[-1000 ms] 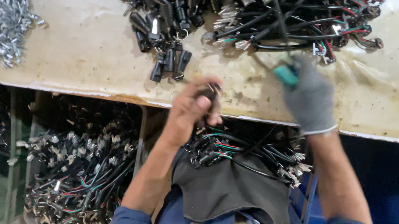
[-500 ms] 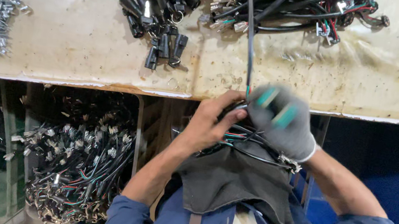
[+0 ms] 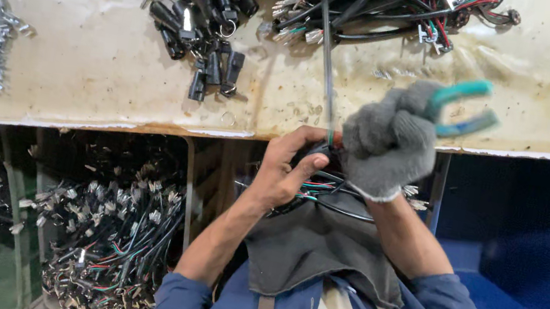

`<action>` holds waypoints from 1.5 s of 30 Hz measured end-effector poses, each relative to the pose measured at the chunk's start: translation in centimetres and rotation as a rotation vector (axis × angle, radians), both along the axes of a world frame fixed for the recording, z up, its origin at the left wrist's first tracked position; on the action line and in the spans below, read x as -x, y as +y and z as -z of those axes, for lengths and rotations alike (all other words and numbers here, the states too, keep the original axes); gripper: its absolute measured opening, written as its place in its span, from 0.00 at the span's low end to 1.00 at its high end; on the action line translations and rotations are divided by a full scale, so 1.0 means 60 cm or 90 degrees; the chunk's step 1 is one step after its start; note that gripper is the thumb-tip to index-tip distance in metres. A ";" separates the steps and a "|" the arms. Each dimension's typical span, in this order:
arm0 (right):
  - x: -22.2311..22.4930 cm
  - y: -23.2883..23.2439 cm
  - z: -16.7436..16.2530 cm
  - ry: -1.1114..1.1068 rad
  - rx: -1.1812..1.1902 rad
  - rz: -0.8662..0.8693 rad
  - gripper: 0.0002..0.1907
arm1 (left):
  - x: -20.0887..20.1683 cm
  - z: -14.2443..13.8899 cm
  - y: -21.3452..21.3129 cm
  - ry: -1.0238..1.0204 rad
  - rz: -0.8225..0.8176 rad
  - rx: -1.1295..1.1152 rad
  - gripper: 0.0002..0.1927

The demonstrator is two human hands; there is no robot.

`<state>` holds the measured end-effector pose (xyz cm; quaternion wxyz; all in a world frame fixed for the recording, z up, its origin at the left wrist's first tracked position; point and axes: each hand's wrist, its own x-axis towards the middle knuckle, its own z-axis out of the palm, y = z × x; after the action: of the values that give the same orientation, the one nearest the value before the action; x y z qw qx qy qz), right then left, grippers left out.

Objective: The person picks black wire leads from a workbench pile, uses pliers to attach metal terminals to the stripped wire ends, and places the finished leads into bins below the bench. They sort through piles of black connectors and silver terminals on the bench while working through the leads one at a time.

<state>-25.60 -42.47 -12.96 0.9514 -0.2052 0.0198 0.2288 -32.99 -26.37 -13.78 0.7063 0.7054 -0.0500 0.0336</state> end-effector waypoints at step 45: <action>-0.086 -0.054 -0.022 -1.104 1.250 0.076 0.06 | -0.035 0.057 0.153 -0.011 -0.380 -0.747 0.28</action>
<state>-20.42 -45.68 -11.65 0.1187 -0.8866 -0.4282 -0.1288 -30.91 -17.16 -17.18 0.1643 0.9567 0.1320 0.2009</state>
